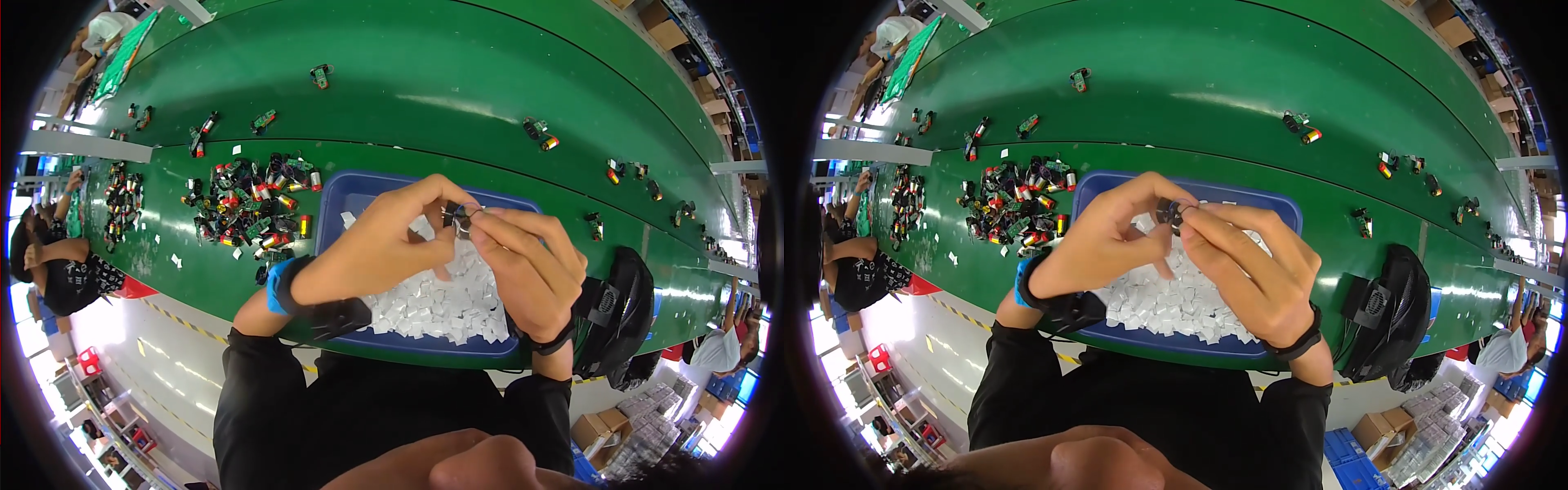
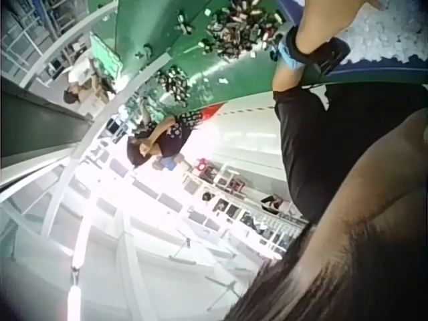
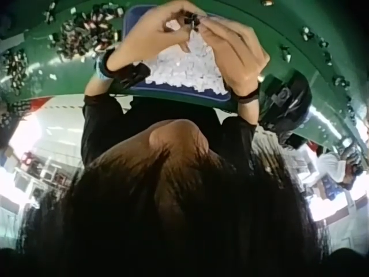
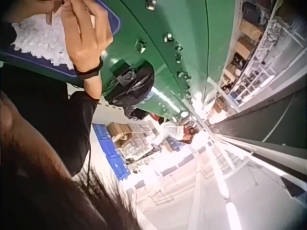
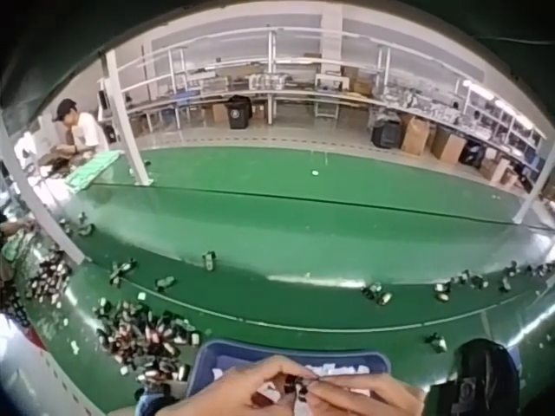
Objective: The person picks up a circuit board and a battery, fits them together, and wraps a white adhesive strip around the components. After securing the assembly, the person places the completed unit onto the green conveyor belt and repeats the process.
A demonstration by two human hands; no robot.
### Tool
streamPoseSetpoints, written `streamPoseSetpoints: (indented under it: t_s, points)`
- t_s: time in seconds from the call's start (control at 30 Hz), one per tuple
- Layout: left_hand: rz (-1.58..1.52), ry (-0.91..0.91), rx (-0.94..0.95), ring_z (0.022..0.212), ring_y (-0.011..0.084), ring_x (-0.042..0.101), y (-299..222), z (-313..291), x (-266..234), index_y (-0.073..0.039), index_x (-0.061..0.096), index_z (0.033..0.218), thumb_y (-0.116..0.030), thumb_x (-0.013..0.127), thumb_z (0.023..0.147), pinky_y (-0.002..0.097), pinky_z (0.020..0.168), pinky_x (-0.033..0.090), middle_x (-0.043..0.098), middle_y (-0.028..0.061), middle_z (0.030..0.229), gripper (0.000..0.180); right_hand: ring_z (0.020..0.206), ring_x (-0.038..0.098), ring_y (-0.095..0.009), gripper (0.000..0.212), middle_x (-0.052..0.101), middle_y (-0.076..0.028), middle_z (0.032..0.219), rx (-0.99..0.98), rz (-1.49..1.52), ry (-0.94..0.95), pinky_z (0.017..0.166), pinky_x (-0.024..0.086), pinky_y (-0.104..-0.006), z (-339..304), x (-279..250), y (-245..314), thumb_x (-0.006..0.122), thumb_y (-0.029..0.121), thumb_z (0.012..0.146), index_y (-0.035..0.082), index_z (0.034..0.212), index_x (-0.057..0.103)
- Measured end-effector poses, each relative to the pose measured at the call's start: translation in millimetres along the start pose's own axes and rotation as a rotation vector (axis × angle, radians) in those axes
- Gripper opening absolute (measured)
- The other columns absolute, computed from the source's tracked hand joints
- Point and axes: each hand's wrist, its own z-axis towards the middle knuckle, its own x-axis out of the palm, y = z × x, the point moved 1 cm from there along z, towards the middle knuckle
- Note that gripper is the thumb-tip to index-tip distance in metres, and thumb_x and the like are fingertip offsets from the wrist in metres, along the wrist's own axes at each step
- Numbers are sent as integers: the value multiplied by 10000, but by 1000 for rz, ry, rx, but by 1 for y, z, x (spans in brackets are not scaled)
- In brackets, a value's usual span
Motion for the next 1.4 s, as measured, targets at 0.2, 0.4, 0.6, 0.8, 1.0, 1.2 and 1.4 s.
streamPoseSetpoints:
  t_s: [0.2, 0.4, 0.6, 0.8, 1.0, 1.2, 1.4]
  points:
    - [234, -55, 49, 927, 176, 661, 1, 0, 0, 37, 517, 1295, 58, 565, 954, 346, 728, 658, 611, 119, 1115, 346, 835, 694, -225, 172, 744, -79, 925, 70, -7, -28, 674, 589, -307, 4, 2, -5, 818, -49, 669, 24, 793, 725]
    - [43, -40, 68, 944, 203, 680, 2, 3, 1, 55, 522, 1296, 42, 603, 955, 351, 762, 655, 633, 154, 1132, 351, 779, 671, -196, 196, 732, -96, 911, 149, 43, -103, 652, 549, -274, 7, -5, -1, 827, -46, 703, 10, 857, 718]
    - [14, -118, 338, 983, 234, 699, 6, 6, -2, 65, 532, 1289, 55, 620, 944, 347, 766, 651, 643, 201, 1193, 356, 708, 662, -139, 235, 714, -122, 895, 588, 494, 5, 604, 495, -227, -6, -8, -4, 802, -30, 782, -29, 994, 699]
    - [350, -207, 418, 984, 239, 714, 5, 6, 5, 71, 583, 1235, 59, 665, 911, 326, 766, 642, 675, 204, 1178, 335, 644, 677, -138, 172, 708, -118, 829, 603, 512, -87, 542, 502, -219, -10, -3, -2, 763, 14, 854, -35, 1009, 705]
    - [658, -320, 638, 949, 228, 727, 5, 5, 7, 49, 652, 1145, 122, 696, 829, 288, 751, 624, 708, 181, 1140, 328, 670, 684, -154, 144, 717, -142, 873, 751, 791, -93, 550, 537, -240, -12, 4, 1, 671, -25, 927, -89, 1056, 680]
    - [788, -387, 858, 780, 203, 689, 12, 10, 3, -1, 694, 1138, 73, 744, 792, 258, 577, 541, 723, 139, 1107, 357, 670, 688, -166, 155, 714, -155, 860, 786, 844, -93, 562, 558, -258, -12, 9, 5, 657, -23, 940, -87, 1081, 668]
    - [725, -424, 868, 785, 205, 687, 15, 11, 4, 1, 692, 1134, 94, 732, 784, 262, 583, 544, 724, 135, 1114, 364, 687, 691, -177, 156, 708, -154, 871, 798, 927, -107, 571, 567, -271, -10, 10, 6, 637, -26, 952, -85, 1094, 660]
